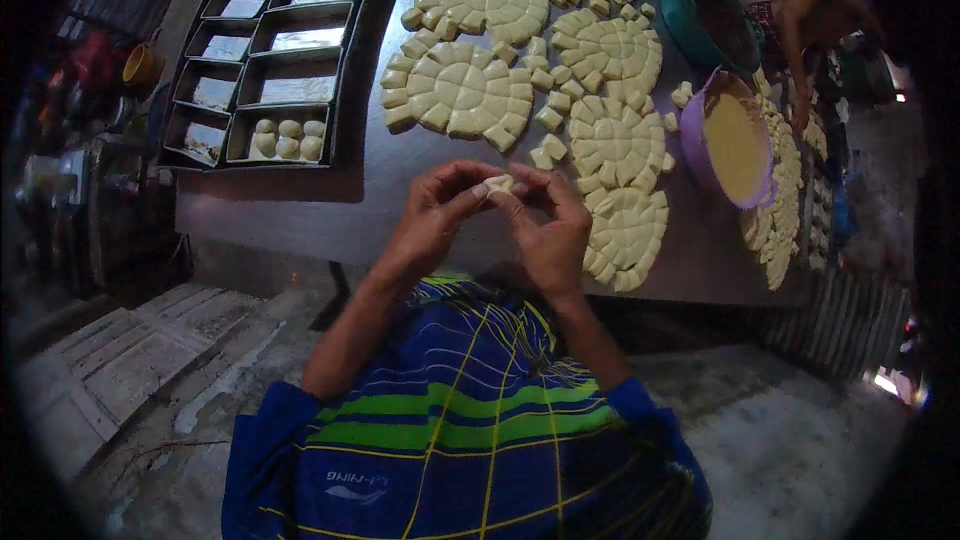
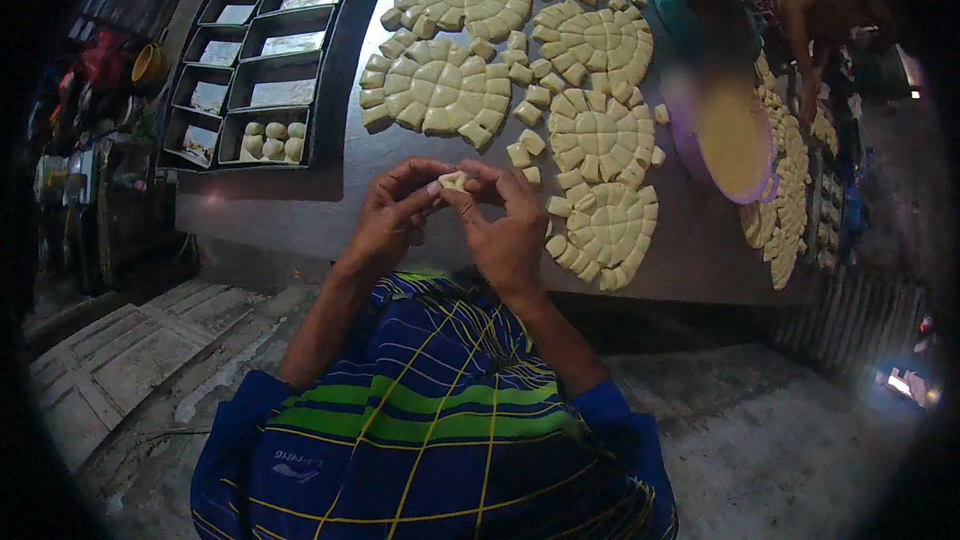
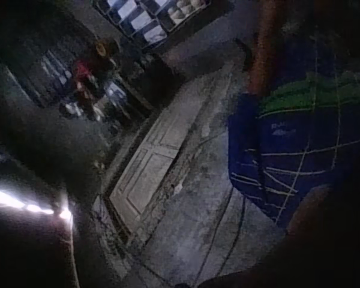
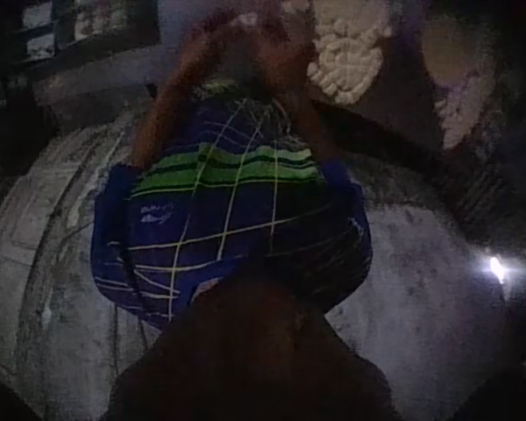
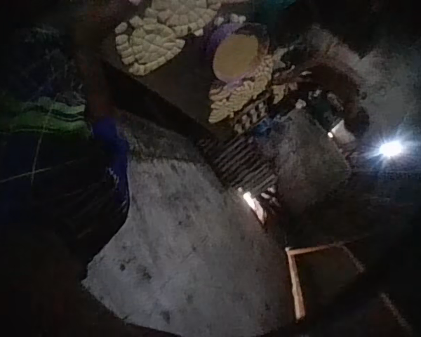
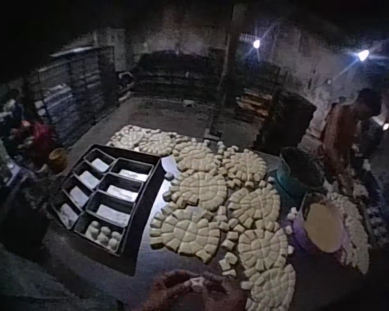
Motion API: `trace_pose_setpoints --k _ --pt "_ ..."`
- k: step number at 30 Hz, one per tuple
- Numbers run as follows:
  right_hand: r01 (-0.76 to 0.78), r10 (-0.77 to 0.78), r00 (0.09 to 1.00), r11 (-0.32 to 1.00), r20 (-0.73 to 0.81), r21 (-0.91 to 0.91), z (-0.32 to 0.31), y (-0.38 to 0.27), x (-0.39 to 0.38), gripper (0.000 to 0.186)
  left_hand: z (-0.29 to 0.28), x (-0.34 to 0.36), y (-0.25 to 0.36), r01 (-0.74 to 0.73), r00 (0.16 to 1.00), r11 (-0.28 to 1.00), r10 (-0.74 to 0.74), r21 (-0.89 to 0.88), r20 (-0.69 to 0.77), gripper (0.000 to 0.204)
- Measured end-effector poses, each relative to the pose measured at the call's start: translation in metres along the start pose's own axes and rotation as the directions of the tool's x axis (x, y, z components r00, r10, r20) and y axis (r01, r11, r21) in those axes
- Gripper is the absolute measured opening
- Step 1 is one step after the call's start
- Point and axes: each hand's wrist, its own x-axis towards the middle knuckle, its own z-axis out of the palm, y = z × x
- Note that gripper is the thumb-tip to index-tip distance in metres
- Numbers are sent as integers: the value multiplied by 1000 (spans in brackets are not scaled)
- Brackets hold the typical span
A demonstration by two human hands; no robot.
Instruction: The person prepares dough pieces by dipping them in a liquid mixture, folding them, and then placing the finished rolls into metal baking pans.
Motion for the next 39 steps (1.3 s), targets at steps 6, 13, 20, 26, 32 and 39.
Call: trace_pose_setpoints --k 6,13,20,26,32,39 --pt "-68 67 998 986 12 151 -7 25 6 16 7 7 -18 -130 987 991 133 42 -84 28" --pt "513 -497 858 824 130 -238 -9 17 2 35 4 10 -12 -49 990 998 44 -32 -135 25" --pt "191 -170 979 956 112 -223 -13 2 5 30 4 -10 -2 -160 984 911 177 380 -9 22" --pt "158 -141 967 986 214 -61 -18 10 14 16 7 -13 13 -15 999 888 33 460 -31 17" --pt "-90 76 941 996 329 27 -23 27 21 13 -2 -3 -11 -214 975 925 224 315 6 17" --pt "-433 232 858 807 459 402 -17 37 17 24 -12 -7 -2 -132 989 985 123 109 82 64"
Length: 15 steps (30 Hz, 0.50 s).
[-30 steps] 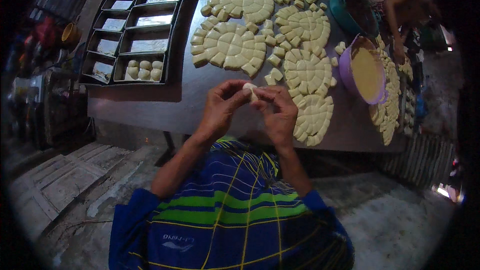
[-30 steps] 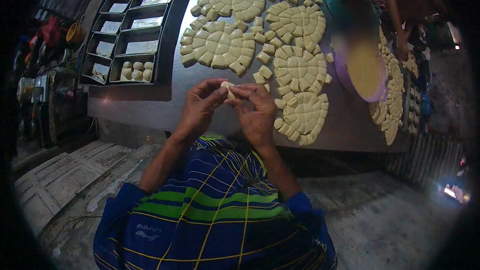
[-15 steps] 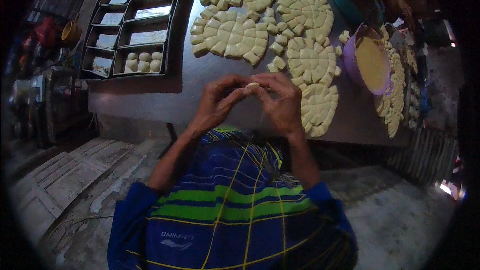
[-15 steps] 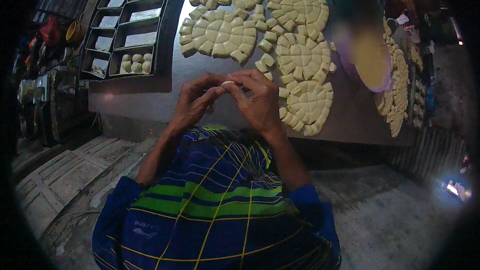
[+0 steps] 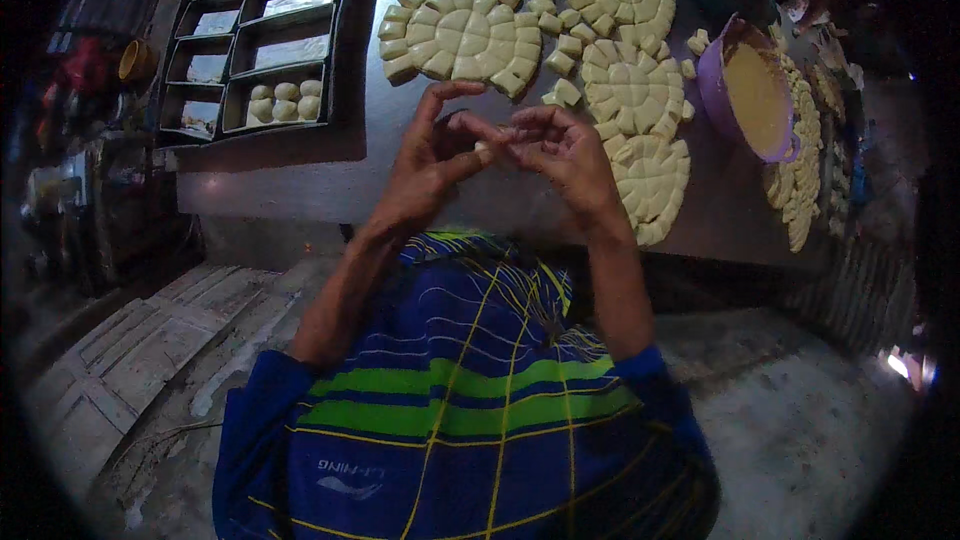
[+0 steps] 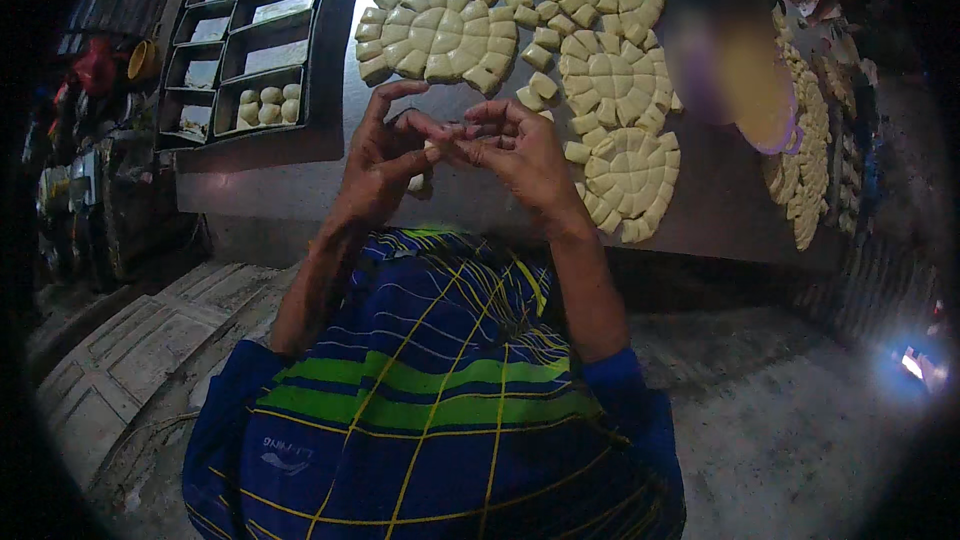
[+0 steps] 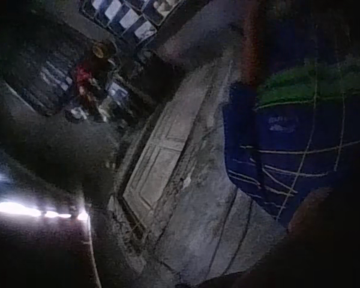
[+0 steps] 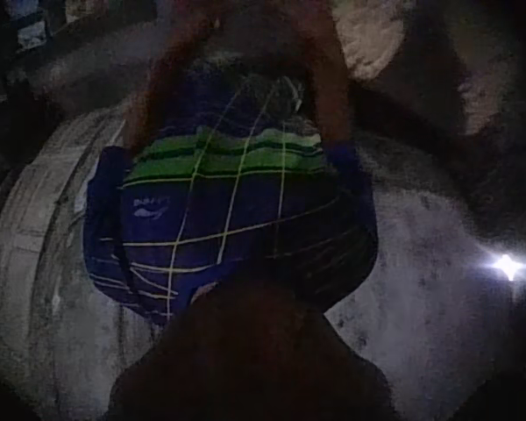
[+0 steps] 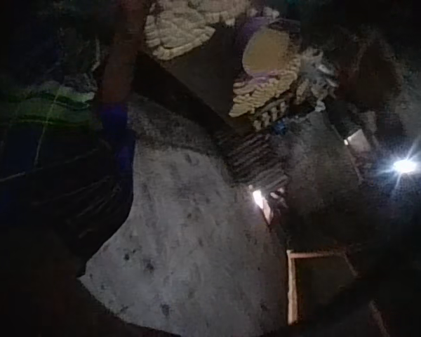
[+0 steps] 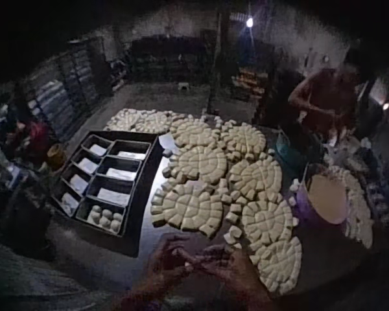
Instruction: The person prepares dough pieces by dipping them in a liquid mixture, folding them, and then placing the finished rolls into metal baking pans.
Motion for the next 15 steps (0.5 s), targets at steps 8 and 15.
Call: trace_pose_setpoints --k 8,15 --pt "-18 17 1000 999 -8 -42 18 35 -4 18 -30 1 0 -62 993 939 93 -339 76 84" --pt "333 -465 859 194 212 -923 31 115 -8 33 -94 -8 8 -145 966 959 84 -243 -244 52"
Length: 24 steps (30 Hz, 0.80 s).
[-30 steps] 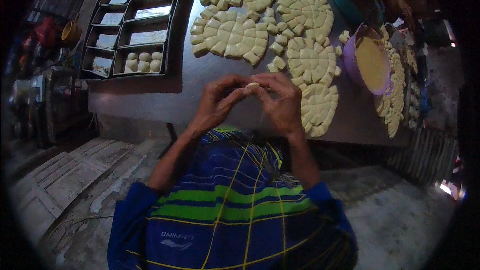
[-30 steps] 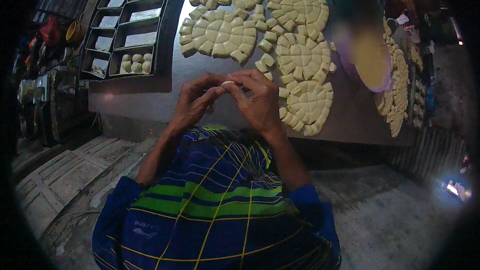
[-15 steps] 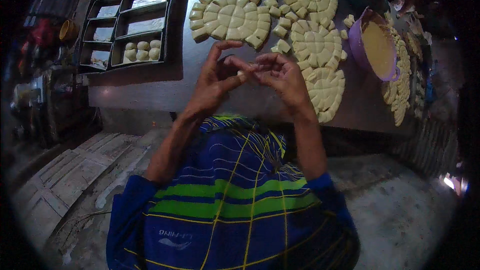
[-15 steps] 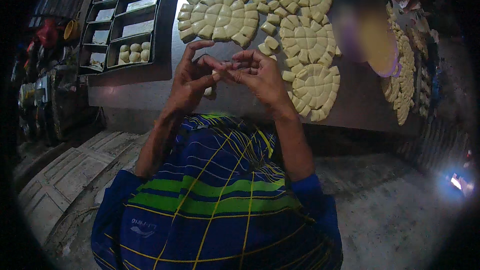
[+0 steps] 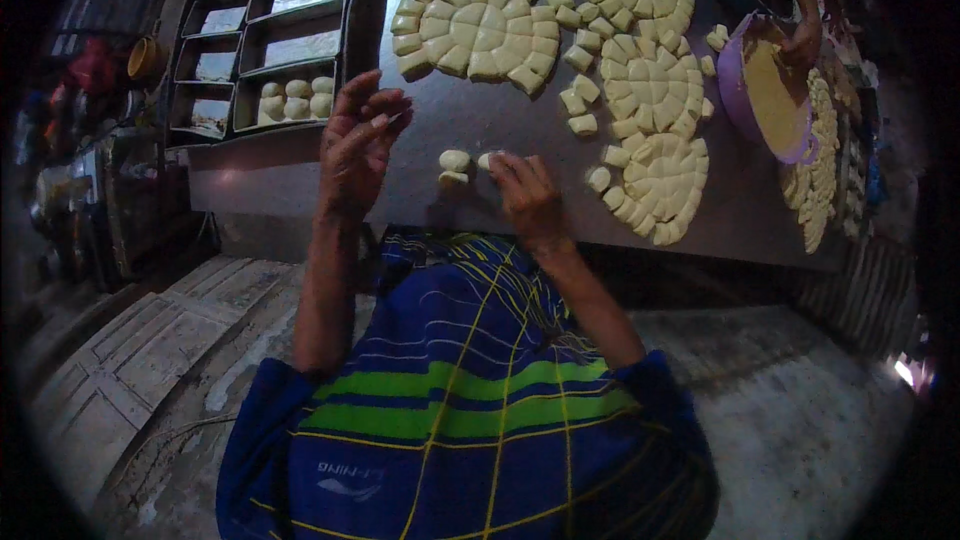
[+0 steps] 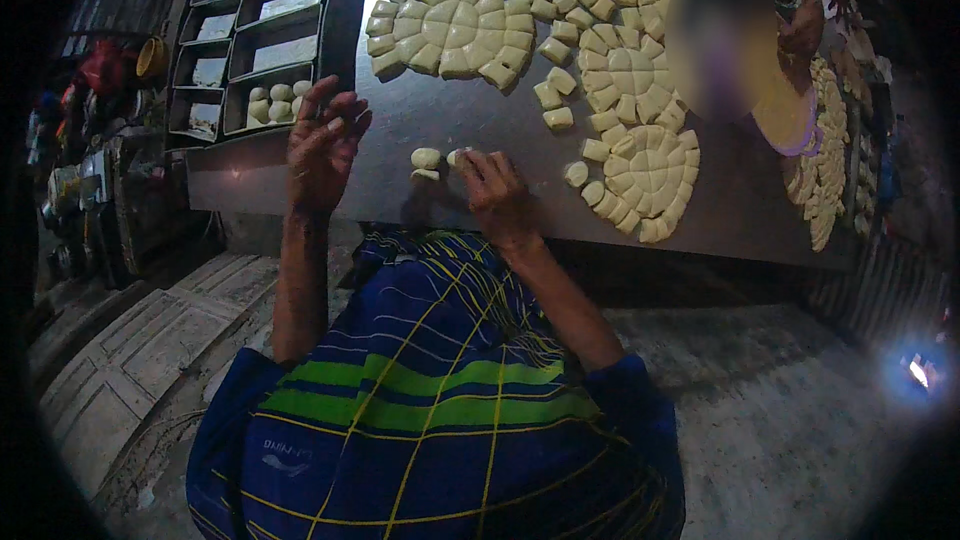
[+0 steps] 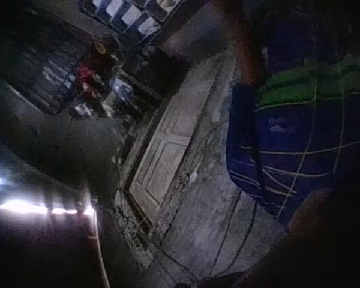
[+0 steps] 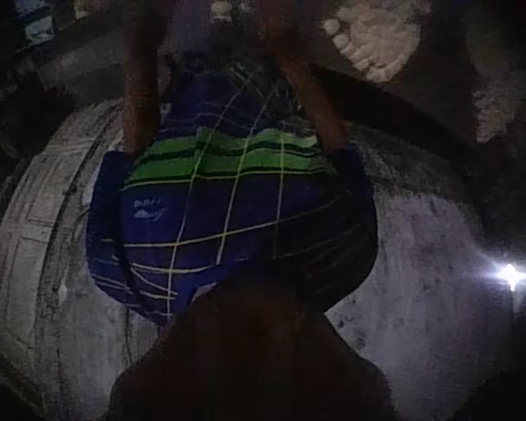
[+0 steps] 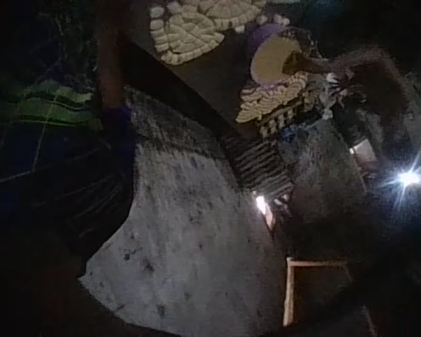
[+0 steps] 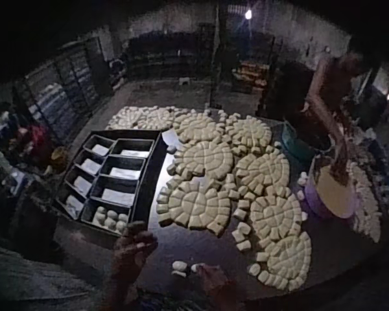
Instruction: The person prepares dough pieces by dipping them in a liquid mixture, folding them, and then placing the finished rolls into metal baking pans.
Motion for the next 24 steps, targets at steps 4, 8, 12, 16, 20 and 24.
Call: trace_pose_setpoints --k 4,8,12,16,20,24 --pt "80 -80 997 997 -8 -19 15 5 -6 35 -16 -10 0 21 998 999 -20 24 -60 53" --pt "-69 88 979 992 -186 107 -5 22 -4 30 -19 -13 -12 30 995 1000 -28 10 -100 49" --pt "-125 106 979 987 -177 -99 -47 86 6 31 -4 -17 -23 37 993 999 -40 -31 -112 47" --pt "-94 94 990 996 -109 8 -53 117 18 31 12 -9 -37 116 991 992 -118 -43 -59 44" --pt "-286 287 958 940 20 184 -84 100 25 23 31 5 -45 99 995 993 -98 66 -21 40" --pt "-228 370 917 793 -151 565 -77 89 7 21 88 11 -57 -136 988 806 155 577 16 32"
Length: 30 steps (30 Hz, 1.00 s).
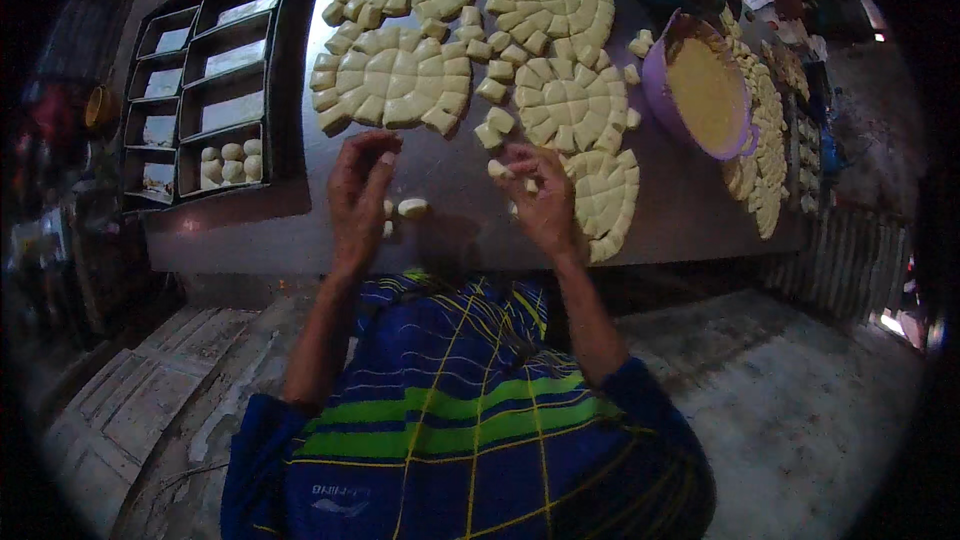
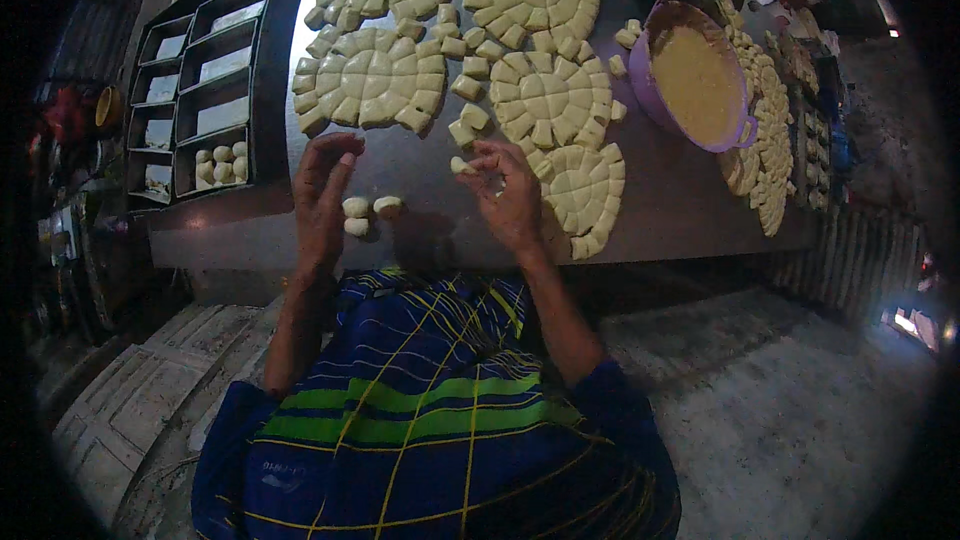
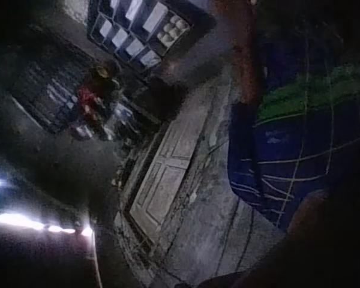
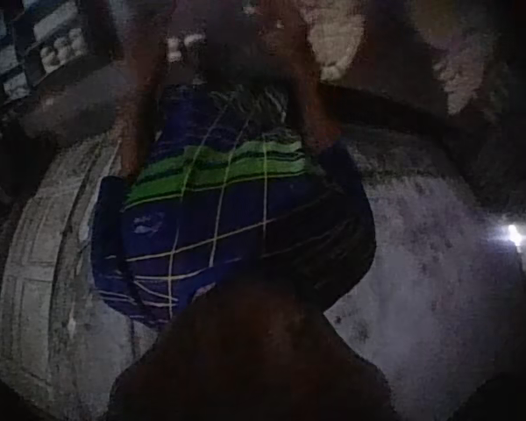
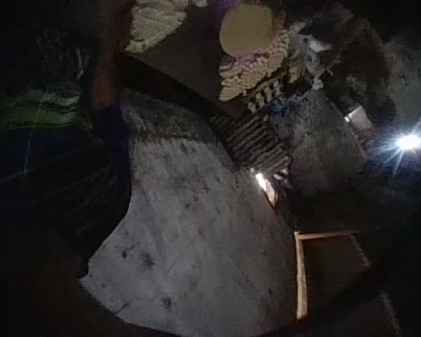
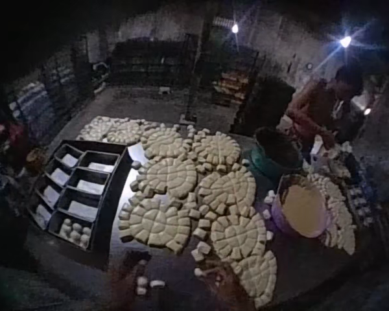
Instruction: The person prepares dough pieces by dipping them in a liquid mixture, folding them, and then placing the finished rolls into metal baking pans.
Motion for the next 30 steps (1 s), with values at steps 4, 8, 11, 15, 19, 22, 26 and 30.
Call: trace_pose_setpoints --k 4,8,11,15,19,22,26,30 --pt "-181 185 983 933 17 311 13 -43 -30 20 82 -4 31 -706 682 501 672 501 289 27" --pt "-101 79 983 986 166 132 -19 -40 -28 29 132 -6 32 -808 589 497 695 316 412 31" --pt "109 -228 950 881 212 460 -62 -45 6 32 154 -2 15 -752 632 644 644 140 431 37" --pt "-265 -51 909 695 413 668 -99 -1 8 32 180 9 8 -484 741 874 439 -48 508 53" --pt "-606 119 783 367 611 706 -147 6 63 47 185 13 13 -133 923 978 181 -160 340 66" --pt "-343 234 936 781 265 521 -207 21 150 55 154 4 -5 47 955 998 -36 -29 293 49" --pt "110 -109 985 994 138 -2 -291 51 309 46 101 -14 -14 227 974 969 -226 96 -24 25" --pt "200 -13 921 873 389 -445 -316 116 421 43 71 -17 2 278 921 958 -243 76 -304 19"
